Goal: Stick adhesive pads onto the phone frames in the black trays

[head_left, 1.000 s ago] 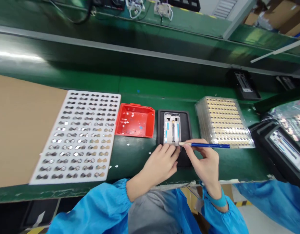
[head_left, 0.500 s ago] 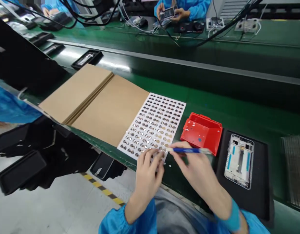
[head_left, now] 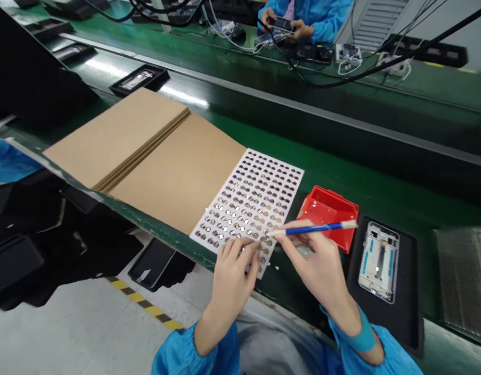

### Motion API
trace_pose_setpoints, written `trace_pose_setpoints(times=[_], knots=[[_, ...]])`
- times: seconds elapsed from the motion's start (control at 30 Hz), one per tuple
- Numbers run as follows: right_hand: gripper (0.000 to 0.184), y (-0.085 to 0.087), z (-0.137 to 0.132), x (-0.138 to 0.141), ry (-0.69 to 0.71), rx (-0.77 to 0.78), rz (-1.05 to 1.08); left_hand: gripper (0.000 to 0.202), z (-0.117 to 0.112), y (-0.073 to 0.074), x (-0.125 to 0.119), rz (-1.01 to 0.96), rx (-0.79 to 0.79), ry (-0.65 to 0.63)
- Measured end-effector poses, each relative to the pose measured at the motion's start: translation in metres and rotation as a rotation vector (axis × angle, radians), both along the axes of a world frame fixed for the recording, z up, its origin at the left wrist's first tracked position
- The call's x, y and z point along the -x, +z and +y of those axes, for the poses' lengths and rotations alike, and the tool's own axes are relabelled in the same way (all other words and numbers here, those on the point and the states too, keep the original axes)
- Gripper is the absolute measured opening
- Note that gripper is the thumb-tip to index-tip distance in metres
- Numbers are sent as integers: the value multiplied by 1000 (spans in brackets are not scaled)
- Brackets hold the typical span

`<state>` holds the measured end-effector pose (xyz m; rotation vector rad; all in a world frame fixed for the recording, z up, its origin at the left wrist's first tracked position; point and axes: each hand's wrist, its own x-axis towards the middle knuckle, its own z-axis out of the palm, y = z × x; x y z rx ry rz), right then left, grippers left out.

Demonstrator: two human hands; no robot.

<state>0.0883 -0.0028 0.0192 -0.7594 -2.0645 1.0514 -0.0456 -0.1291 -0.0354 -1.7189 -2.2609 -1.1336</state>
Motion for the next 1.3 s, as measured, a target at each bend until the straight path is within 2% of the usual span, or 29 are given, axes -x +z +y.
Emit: trace_pose_setpoints(times=[0.1,0.2,0.3,0.4,0.53,0.67,0.77,0.97,1.1,1.3], knots=[[12,28,-8,-44,-139,149,73,22,3,13,-10,-121,-76,-110],[25,39,4,-96,-410,158,69,23,11,24,-37,-209,-82,-345],[44,28,33,-148,-584,205,64,25,26,27,-72,-174,-66,-583],[57,5,61,-181,-586,253,41,26,45,22,-104,-53,-47,-694],[46,-15,79,-184,-520,110,-41,25,67,8,-128,137,-46,-644],[26,-18,90,-177,-459,-95,-227,27,75,-2,-134,207,-39,-604],[21,-23,96,-177,-436,-188,-325,31,75,-2,-133,206,-28,-602],[19,-32,100,-179,-409,-296,-423,35,73,-1,-130,188,-17,-605],[19,-30,100,-180,-412,-334,-518,35,72,-2,-130,186,-9,-616],[17,-29,99,-179,-405,-361,-538,37,71,-1,-130,192,-35,-609]])
